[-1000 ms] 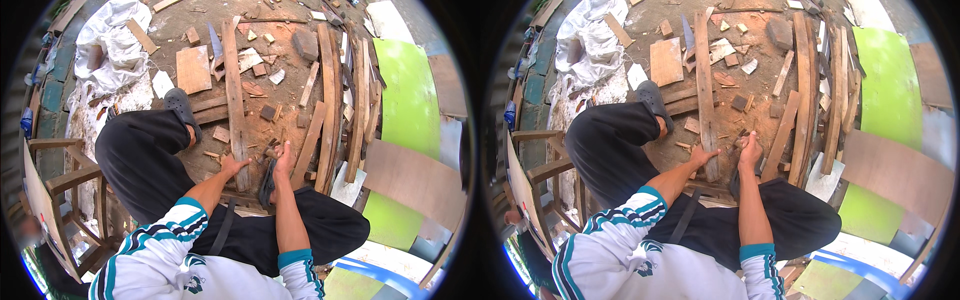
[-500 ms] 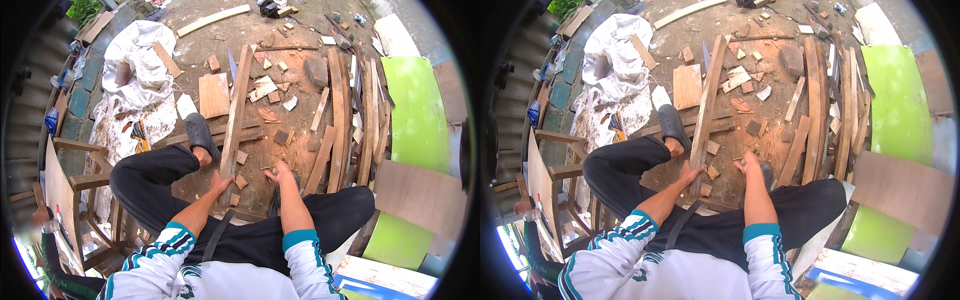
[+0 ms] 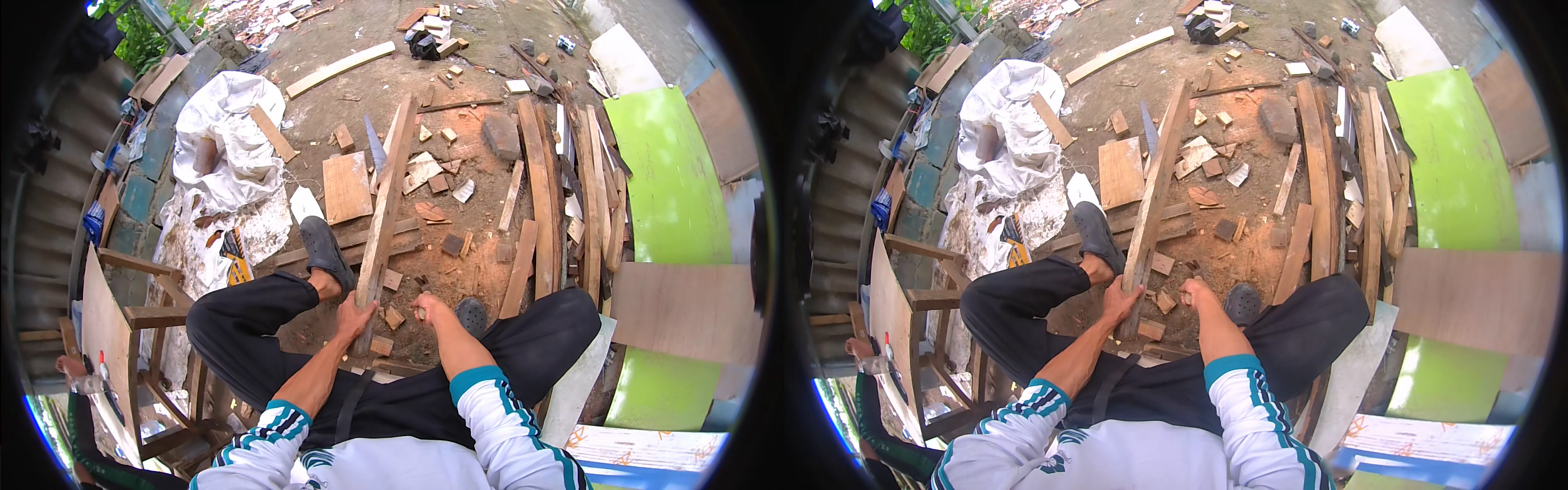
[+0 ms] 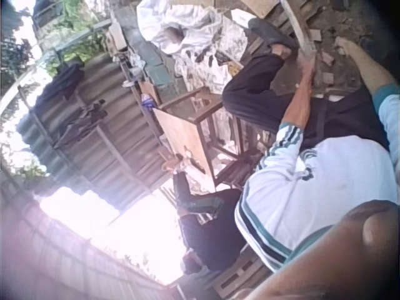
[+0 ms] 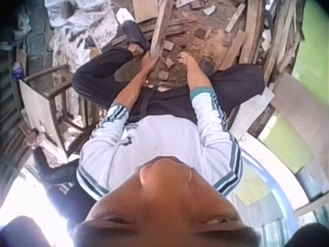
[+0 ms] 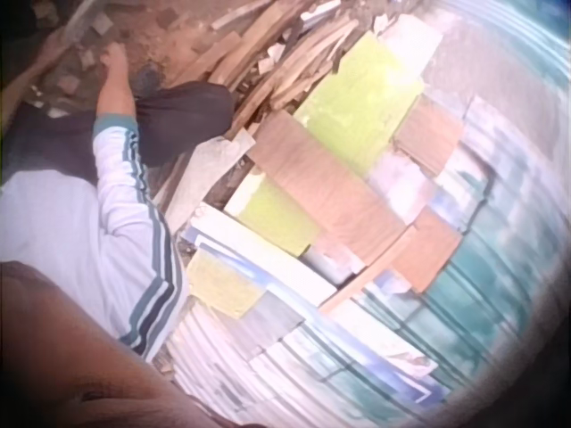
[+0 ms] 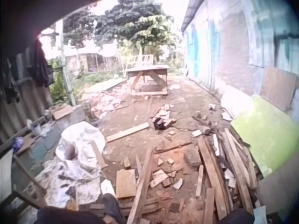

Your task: The person sits on the ground and uses a hammer to repeatedly strike a long wooden plank, breaking it into smaller pieces. The person repositions the wood and continues hammering until the plank is fragmented.

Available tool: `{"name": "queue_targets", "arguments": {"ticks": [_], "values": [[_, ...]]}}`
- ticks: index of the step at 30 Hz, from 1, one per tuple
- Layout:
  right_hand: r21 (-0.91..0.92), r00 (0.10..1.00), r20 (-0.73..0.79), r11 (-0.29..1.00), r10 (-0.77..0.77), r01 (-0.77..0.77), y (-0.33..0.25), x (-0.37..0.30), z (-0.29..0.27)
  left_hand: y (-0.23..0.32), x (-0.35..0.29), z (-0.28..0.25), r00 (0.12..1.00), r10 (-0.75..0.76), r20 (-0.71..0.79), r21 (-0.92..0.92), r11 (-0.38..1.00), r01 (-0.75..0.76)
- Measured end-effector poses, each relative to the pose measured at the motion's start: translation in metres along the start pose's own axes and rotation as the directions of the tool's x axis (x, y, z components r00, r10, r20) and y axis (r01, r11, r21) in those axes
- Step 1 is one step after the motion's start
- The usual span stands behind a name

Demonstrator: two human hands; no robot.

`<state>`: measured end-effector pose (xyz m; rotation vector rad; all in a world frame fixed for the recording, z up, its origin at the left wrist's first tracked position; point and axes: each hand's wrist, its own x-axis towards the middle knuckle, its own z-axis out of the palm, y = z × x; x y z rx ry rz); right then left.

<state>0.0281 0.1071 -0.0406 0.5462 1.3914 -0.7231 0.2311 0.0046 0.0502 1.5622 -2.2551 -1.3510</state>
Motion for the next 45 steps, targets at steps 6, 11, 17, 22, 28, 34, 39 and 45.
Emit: {"name": "queue_targets", "arguments": {"ticks": [6,11,17,22,28,34,39,45], "values": [[0.152,0.998,0.048,0.988,-0.031,0.023,0.001,-0.007,-0.018,0.023,0.040,0.002,0.969,0.249,0.006,0.175,0.953,-0.246],[0.224,0.993,0.091,0.973,-0.069,0.047,0.000,-0.018,-0.032,0.075,0.112,0.007,0.928,0.344,0.145,0.329,0.867,-0.373],[0.295,0.991,0.096,0.954,-0.094,0.062,0.007,-0.029,-0.044,0.112,0.185,0.025,0.845,0.333,0.419,0.397,0.770,-0.500],[0.271,0.987,0.139,0.962,-0.082,0.042,0.006,-0.027,-0.041,0.032,0.228,0.038,0.841,0.411,0.351,0.401,0.746,-0.532],[0.275,0.993,0.085,0.960,-0.084,0.058,0.006,-0.033,-0.053,0.022,0.219,0.044,0.863,0.415,0.290,0.416,0.757,-0.504],[-0.122,0.996,-0.006,0.988,0.091,-0.091,0.005,-0.018,-0.060,-0.010,0.204,0.042,0.880,0.407,0.245,0.512,0.717,-0.474],[-0.456,0.972,-0.161,0.886,-0.172,0.081,0.019,-0.026,-0.044,-0.003,0.206,0.041,0.896,0.334,0.291,0.490,0.752,-0.440],[-0.605,0.808,-0.154,0.701,-0.569,0.378,-0.038,-0.092,0.001,-0.017,0.210,0.041,0.890,0.368,0.269,0.489,0.744,-0.456]]}}
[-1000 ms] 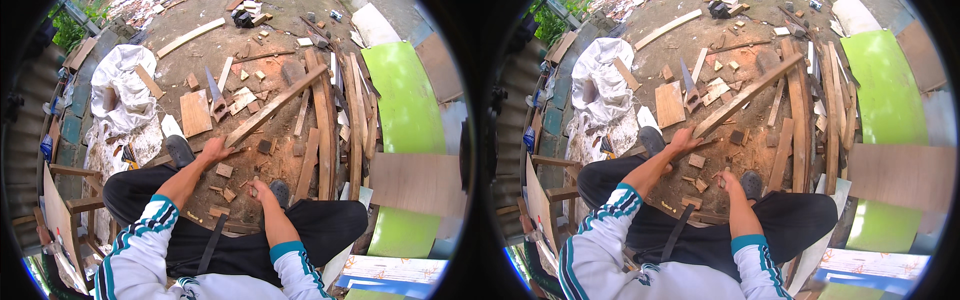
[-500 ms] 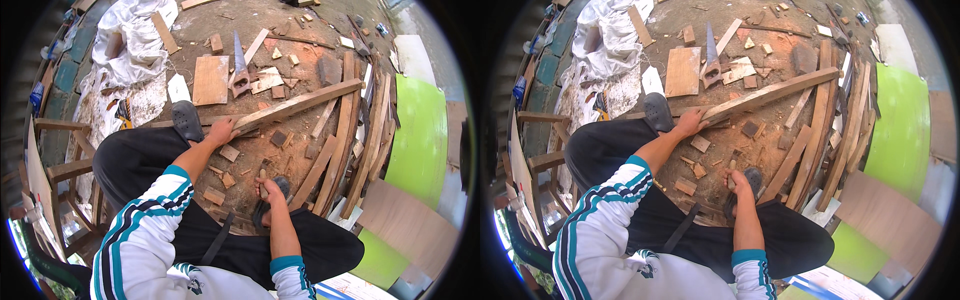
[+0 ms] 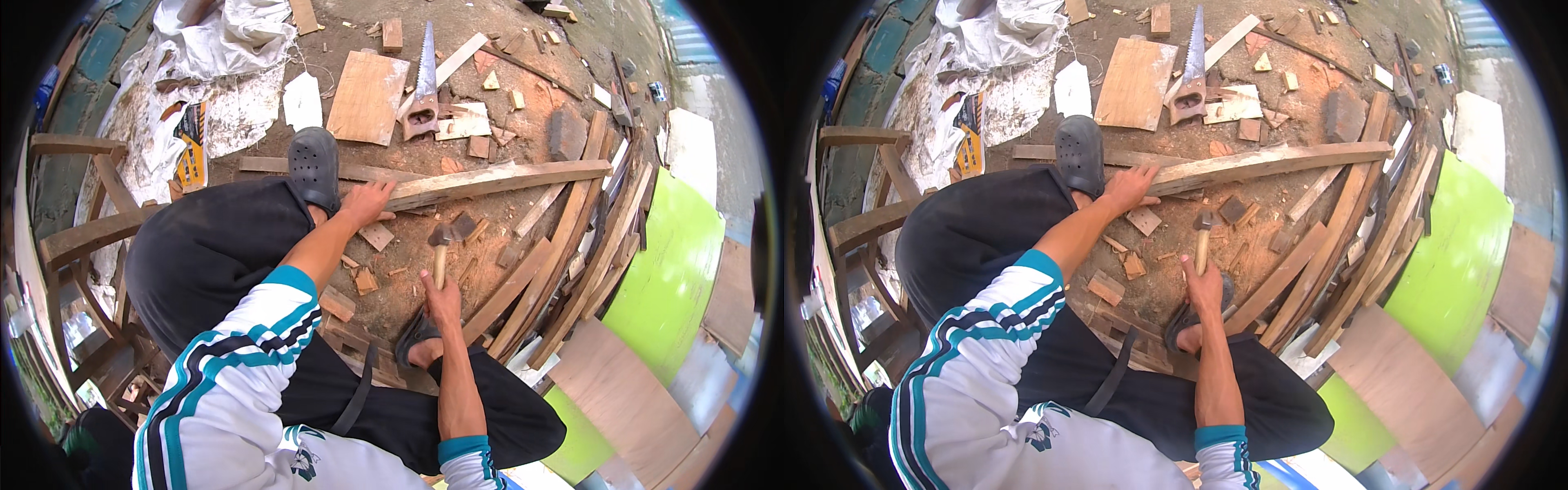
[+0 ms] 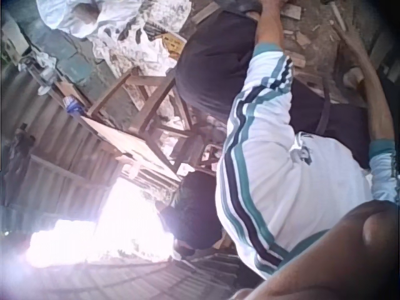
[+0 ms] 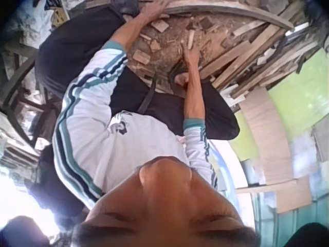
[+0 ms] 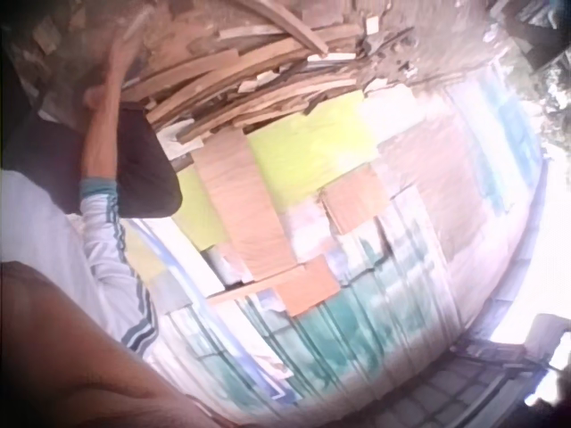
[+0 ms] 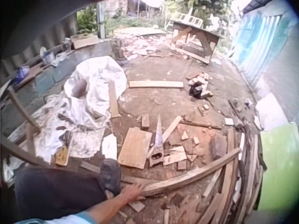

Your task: The person sits on the ground and uses a hammer to repeatedly strike a long wooden plank, breaking it into smaller pieces. The person repositions the wood and continues hammering until the plank is fragmented.

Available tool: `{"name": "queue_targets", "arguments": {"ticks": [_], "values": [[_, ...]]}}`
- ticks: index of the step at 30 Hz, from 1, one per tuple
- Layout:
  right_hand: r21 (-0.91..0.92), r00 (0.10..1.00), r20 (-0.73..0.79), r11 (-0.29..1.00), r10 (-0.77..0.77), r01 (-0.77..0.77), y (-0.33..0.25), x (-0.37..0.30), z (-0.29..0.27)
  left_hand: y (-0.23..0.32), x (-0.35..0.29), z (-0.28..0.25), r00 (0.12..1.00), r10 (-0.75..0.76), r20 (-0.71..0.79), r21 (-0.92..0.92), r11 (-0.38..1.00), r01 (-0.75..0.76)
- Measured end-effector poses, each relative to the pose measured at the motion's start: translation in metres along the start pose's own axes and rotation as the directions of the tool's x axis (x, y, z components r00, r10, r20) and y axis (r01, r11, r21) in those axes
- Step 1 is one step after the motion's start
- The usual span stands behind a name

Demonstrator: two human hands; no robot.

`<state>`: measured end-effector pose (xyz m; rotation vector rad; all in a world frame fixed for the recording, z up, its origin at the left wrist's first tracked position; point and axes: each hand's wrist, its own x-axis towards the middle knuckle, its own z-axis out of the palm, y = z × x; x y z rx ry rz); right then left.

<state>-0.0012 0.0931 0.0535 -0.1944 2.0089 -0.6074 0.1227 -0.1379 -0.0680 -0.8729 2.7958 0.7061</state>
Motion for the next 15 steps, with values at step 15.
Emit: {"name": "queue_targets", "arguments": {"ticks": [15], "values": [[-0.188,0.992,0.023,0.975,0.126,-0.120,0.022,0.068,0.006,-0.002,0.007,0.005,0.996,0.034,0.086,0.050,0.998,-0.038]]}}
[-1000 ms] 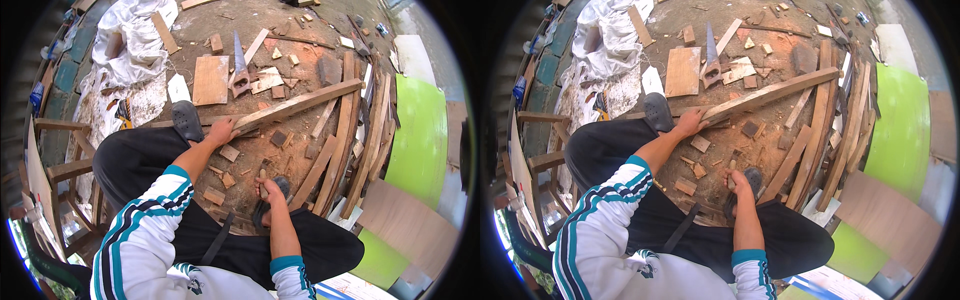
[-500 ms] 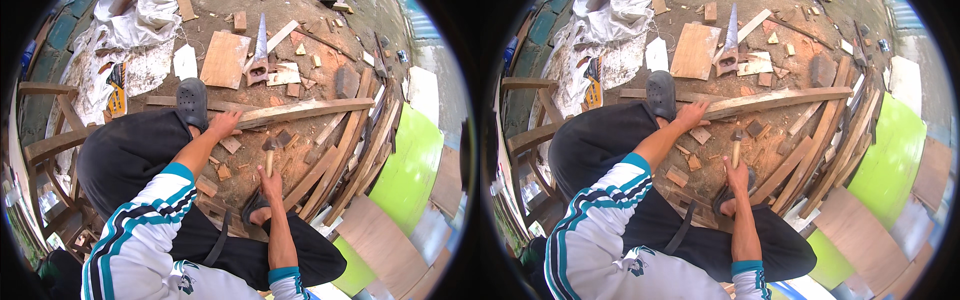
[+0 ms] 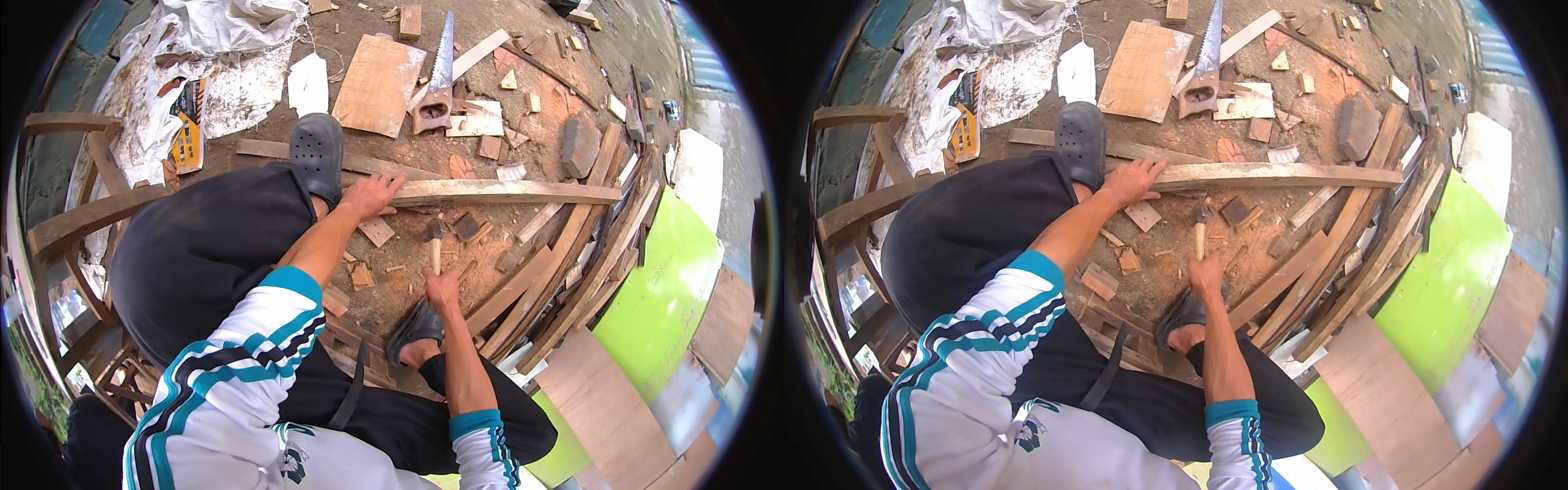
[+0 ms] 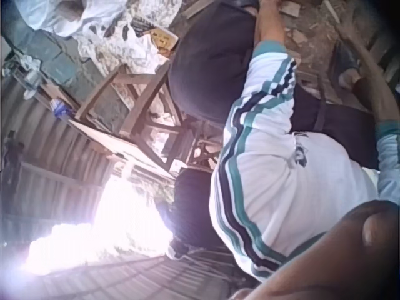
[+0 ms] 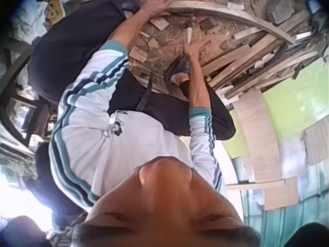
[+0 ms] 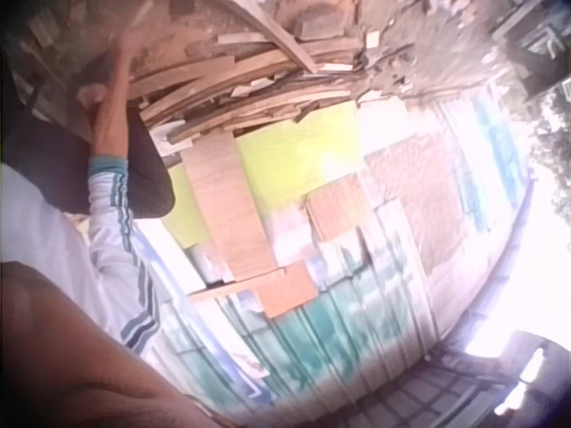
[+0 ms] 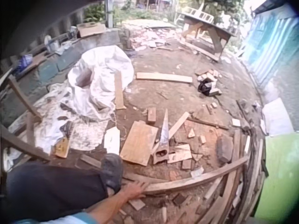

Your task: The person sits on the ground and uses a hammer to repeatedly strike a long wooden plank, breaking it into smaller pieces. The person repositions the wood and continues hammering until the plank is fragmented.

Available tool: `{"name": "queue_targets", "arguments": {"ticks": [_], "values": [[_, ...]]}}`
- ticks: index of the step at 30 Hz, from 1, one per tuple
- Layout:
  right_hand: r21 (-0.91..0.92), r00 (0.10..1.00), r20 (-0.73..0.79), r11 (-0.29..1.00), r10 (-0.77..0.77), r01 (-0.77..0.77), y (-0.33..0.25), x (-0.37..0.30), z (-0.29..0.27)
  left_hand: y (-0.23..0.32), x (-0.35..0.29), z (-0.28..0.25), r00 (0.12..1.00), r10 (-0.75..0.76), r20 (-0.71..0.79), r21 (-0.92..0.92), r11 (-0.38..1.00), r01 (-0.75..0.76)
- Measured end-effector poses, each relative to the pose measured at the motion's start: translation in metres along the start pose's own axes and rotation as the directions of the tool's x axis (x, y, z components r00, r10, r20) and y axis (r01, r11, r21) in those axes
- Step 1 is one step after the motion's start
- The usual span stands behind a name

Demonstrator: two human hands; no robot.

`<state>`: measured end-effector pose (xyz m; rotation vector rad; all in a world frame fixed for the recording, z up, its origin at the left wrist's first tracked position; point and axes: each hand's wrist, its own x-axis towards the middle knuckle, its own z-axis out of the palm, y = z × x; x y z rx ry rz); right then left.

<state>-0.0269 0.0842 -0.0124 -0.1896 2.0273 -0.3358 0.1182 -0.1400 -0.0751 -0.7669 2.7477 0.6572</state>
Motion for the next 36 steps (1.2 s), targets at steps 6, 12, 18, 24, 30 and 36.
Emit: {"name": "queue_targets", "arguments": {"ticks": [6,12,18,24,30,36], "values": [[0.095,0.937,-0.227,0.951,-0.266,0.293,0.018,-0.008,0.010,-0.009,-0.001,0.007,1.000,0.009,-0.013,0.032,0.999,-0.009],[0.067,0.837,-0.278,0.860,-0.471,0.506,0.004,0.020,0.008,-0.010,0.003,0.007,0.997,0.042,-0.057,0.021,0.999,-0.040],[-0.094,0.947,-0.198,0.967,-0.253,0.239,-0.017,0.007,-0.003,-0.014,0.008,0.003,0.999,0.051,-0.010,-0.015,0.999,-0.052],[0.015,0.801,-0.331,0.846,-0.499,0.533,-0.030,-0.009,0.002,-0.012,0.005,0.003,0.997,0.062,-0.036,-0.023,0.998,-0.063],[-0.046,0.992,-0.124,0.998,0.037,-0.043,-0.008,0.023,0.019,-0.010,0.010,0.001,0.998,0.070,0.003,-0.044,0.997,-0.070],[-0.036,0.836,-0.344,0.896,-0.428,0.444,-0.030,-0.007,0.006,-0.015,0.002,0.003,0.999,0.034,0.018,-0.044,0.999,-0.033]]}}
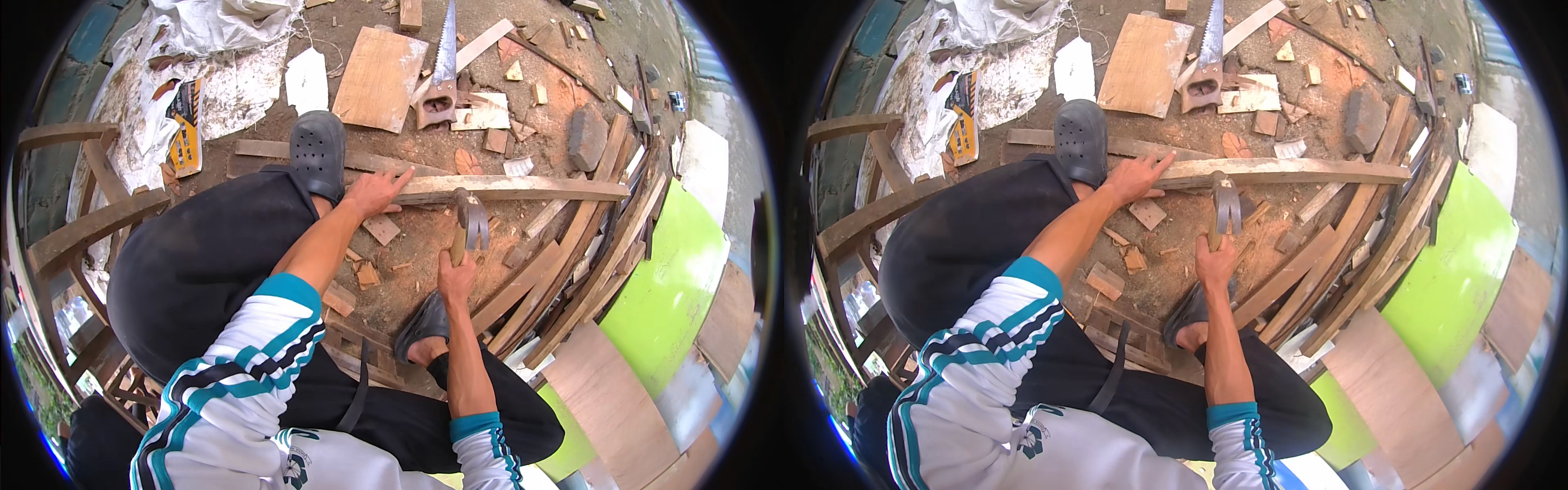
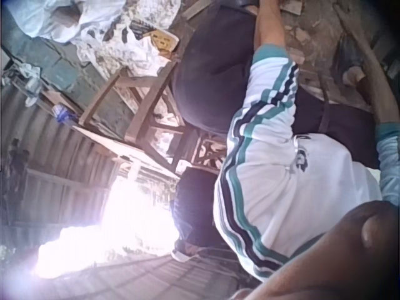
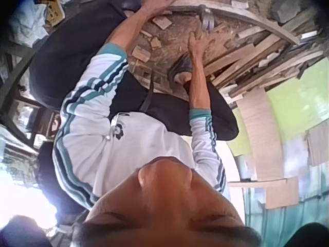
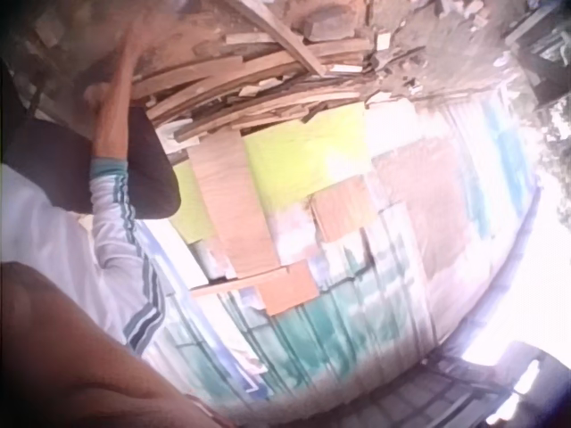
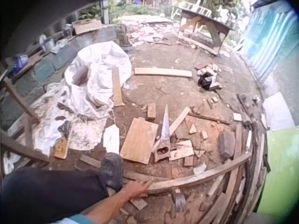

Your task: The person sits on the ground and uses a hammer to repeatedly strike a long wooden plank, breaking it into smaller pieces. The person repositions the wood and continues hammering until the plank is fragmented.

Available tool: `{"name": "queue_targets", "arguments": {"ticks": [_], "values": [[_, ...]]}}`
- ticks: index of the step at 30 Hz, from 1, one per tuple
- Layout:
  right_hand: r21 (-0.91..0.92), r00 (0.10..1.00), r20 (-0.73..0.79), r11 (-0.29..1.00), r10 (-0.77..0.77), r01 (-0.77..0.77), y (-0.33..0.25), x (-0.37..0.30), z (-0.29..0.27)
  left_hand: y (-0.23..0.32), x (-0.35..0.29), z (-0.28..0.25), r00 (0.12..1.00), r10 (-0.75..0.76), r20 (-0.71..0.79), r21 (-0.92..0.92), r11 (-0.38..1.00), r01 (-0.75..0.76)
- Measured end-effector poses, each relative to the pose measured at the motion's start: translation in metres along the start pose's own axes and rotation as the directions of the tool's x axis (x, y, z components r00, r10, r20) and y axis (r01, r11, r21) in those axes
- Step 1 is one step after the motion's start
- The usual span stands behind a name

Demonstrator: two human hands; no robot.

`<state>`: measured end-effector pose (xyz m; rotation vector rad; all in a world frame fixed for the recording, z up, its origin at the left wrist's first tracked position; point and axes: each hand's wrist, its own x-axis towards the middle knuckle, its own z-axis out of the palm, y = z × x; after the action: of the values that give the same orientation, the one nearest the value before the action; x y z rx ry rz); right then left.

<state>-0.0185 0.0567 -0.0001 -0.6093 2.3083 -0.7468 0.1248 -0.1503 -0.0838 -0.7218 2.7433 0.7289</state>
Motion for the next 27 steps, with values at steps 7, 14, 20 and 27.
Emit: {"name": "queue_targets", "arguments": {"ticks": [7,14,20,27], "values": [[-0.147,0.971,0.159,0.977,0.178,-0.155,0.025,0.001,0.010,0.005,0.005,0.003,0.999,0.036,-0.039,0.023,0.999,-0.035],[0.018,1.000,-0.001,1.000,-0.005,0.005,-0.003,-0.012,0.003,0.002,0.005,-0.002,1.000,0.025,0.013,0.018,1.000,-0.026],[-0.286,0.977,0.108,0.947,0.183,-0.146,0.019,0.007,0.007,0.009,0.005,0.002,0.997,0.038,0.064,-0.005,0.999,-0.037],[0.029,0.994,-0.021,0.994,-0.106,0.106,-0.004,-0.010,0.002,0.004,0.002,0.005,0.999,0.026,0.030,0.011,1.000,-0.027]]}}
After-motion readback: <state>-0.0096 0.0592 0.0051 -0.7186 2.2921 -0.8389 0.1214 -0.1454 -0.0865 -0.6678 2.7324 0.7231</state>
